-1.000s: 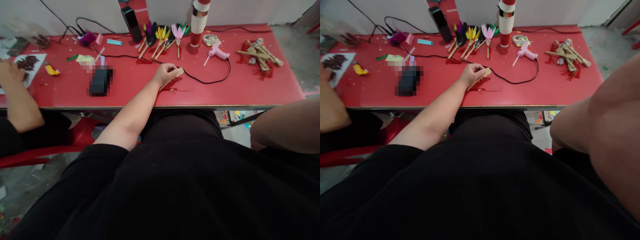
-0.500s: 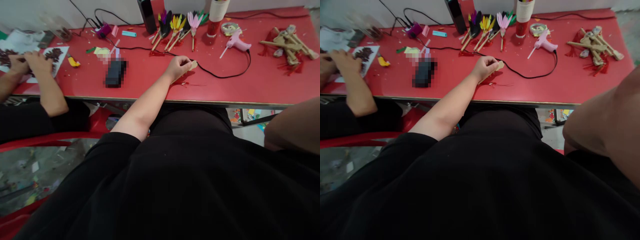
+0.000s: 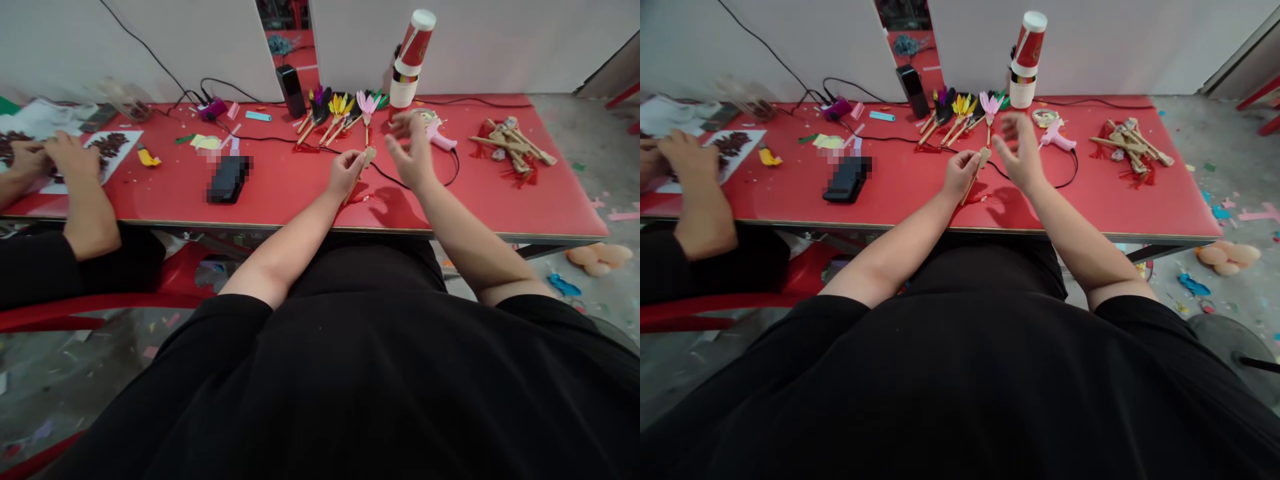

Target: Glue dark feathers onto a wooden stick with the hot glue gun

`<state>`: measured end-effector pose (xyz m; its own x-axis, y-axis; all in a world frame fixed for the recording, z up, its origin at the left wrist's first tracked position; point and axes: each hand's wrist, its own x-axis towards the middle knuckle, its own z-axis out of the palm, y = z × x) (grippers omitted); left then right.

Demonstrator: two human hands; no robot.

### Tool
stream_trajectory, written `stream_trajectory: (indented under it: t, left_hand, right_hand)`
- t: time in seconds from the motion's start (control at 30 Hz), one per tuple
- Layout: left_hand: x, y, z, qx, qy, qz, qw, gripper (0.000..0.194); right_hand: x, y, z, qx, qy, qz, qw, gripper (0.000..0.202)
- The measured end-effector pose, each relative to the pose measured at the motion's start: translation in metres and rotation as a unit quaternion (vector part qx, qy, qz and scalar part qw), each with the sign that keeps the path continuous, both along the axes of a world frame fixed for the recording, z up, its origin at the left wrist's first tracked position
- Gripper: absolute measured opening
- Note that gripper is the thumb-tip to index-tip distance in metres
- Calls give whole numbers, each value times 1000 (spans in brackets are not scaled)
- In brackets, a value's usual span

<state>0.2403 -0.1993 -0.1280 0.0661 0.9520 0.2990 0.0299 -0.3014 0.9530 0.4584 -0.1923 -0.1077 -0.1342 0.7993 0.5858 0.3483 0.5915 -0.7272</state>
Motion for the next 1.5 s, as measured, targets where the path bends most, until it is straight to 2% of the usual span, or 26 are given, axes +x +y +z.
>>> stream_trajectory:
  t: [0.1,0.13,0.23,0.4,0.5,0.57,0.63,0.7,0.73,0.8,0.87,1.0,1.13,1.23,1.27,1.3,1.33,1.4,1.5]
  left_hand:
    - [5,-1,-3,25,-17,-19,999,36]
    - [4,-1,-5,29,-14,-32,999,37]
    - [-2,0,-8,25,-1,-61,998,38]
    - [-9,0,-11,2,-20,-119,993,39]
    - [-11,-4,-10,-58,1,-132,990,47]
    - [-10,-6,-8,-86,24,-116,989,49]
    - [-9,-7,-7,-84,29,-99,991,46]
    - [-8,-7,-6,-58,24,-95,993,42]
    - [-8,-7,-7,-45,22,-97,994,41]
    - [-7,-8,-9,-31,24,-111,993,36]
    - [-8,-8,-12,-24,31,-126,991,33]
    - [-10,-6,-15,8,59,-119,991,29]
    - [-11,0,-14,-2,26,-84,996,29]
    - [-11,1,-12,-45,21,-71,996,26]
    - [-11,1,-12,-53,23,-69,996,25]
    - [-11,2,-13,-57,24,-70,996,24]
    - [-11,2,-13,-58,25,-71,995,26]
    - [-12,2,-15,-57,22,-76,995,31]
    - [-12,4,-18,-51,11,-89,995,37]
  right_hand:
    - [-19,-5,-21,-79,47,-40,995,64]
    - [-24,-6,-27,-108,61,-35,992,62]
    - [-29,-11,-37,-128,101,10,987,57]
    - [-15,-13,-32,-159,134,41,977,46]
    - [0,-7,-22,-118,79,31,989,30]
    - [19,1,-9,-69,-13,-17,997,17]
    - [47,10,5,-37,-108,-128,985,28]
    - [76,18,17,-35,-199,-277,939,42]
    - [88,20,21,-61,-244,-323,912,50]
    - [103,23,23,-141,-327,-349,867,59]
    - [105,24,21,-188,-377,-325,847,57]
    - [100,28,15,-192,-359,-310,859,51]
    - [107,32,14,-190,-254,-306,898,48]
    - [100,27,12,-162,-79,-294,938,24]
    - [93,24,10,-158,9,-272,949,14]
    - [83,20,8,-165,96,-230,954,18]
    - [72,14,4,-190,170,-181,950,32]
    - [49,2,-3,-217,194,-112,950,51]
    - [22,-18,-11,-252,190,6,949,59]
